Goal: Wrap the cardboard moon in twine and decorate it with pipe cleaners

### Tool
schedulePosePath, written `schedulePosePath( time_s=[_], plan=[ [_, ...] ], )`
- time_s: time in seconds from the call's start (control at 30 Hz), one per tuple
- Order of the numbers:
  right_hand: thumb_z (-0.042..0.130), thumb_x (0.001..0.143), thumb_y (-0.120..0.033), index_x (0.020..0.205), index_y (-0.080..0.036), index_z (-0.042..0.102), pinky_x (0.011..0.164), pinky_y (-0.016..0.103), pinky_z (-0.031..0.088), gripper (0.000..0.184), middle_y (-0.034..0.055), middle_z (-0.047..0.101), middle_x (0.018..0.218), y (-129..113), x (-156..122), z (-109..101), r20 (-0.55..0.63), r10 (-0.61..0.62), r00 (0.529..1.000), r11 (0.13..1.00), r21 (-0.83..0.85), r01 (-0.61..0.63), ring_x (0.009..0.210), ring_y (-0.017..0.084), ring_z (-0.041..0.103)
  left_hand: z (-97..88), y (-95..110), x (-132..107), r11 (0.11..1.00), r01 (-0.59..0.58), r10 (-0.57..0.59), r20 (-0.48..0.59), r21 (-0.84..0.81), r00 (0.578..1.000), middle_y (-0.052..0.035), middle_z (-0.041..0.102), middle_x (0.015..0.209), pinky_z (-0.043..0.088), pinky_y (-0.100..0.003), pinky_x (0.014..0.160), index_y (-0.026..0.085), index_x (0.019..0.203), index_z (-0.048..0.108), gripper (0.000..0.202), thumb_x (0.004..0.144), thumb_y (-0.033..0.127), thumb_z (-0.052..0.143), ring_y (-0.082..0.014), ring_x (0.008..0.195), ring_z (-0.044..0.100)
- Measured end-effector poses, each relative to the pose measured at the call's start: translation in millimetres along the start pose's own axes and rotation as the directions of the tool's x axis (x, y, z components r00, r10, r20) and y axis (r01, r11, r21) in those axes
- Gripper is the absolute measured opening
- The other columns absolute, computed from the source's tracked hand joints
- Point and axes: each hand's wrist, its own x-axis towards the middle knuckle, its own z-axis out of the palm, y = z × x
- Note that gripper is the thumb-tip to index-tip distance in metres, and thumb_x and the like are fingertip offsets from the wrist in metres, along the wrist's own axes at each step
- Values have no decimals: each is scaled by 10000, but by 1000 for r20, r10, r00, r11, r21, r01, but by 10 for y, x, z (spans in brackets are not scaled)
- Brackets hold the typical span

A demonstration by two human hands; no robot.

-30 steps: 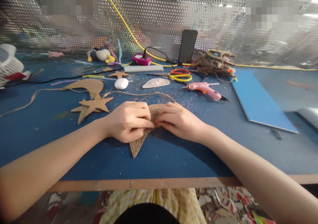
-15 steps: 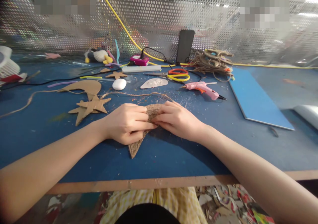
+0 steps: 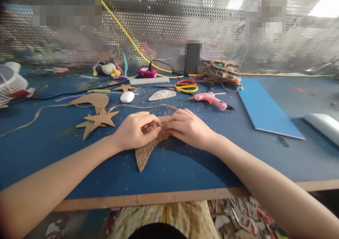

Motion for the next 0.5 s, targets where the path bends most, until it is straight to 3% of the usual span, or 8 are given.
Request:
schedulePosePath(
  time_s=[0.07,0.13,0.3,0.5],
  plan=[
    [552,962,-218,1021,-185,696,799,380,472,160,77,714,913,4,-6,5,-30,-25,999,999,-25,24,878,208,563,17,28,27,990,118,-114,49,-74,992,12,625,613,438,-262,590,182,837,722,176,849,337,641,-141,598,563],
    [568,958,-227,1065,-186,691,824,387,473,168,71,731,937,9,-11,21,-61,-34,998,999,-27,33,916,213,564,31,41,52,975,164,-149,110,-148,983,6,651,645,437,-254,586,192,844,744,198,841,378,675,-138,608,570],
    [601,942,-264,1108,-215,689,850,394,478,194,74,721,1023,-32,27,34,-134,10,991,1000,-25,-13,947,208,577,47,41,73,957,174,-147,131,-233,980,24,616,609,425,-244,559,208,858,747,132,829,317,680,-134,581,539],
    [606,925,-277,1070,-189,687,883,413,494,188,90,704,1019,-80,63,-108,-225,105,969,994,4,-107,966,211,613,39,49,48,926,238,-189,187,-294,964,2,656,674,430,-242,563,186,777,719,64,783,242,687,-131,584,554]
  ],
)
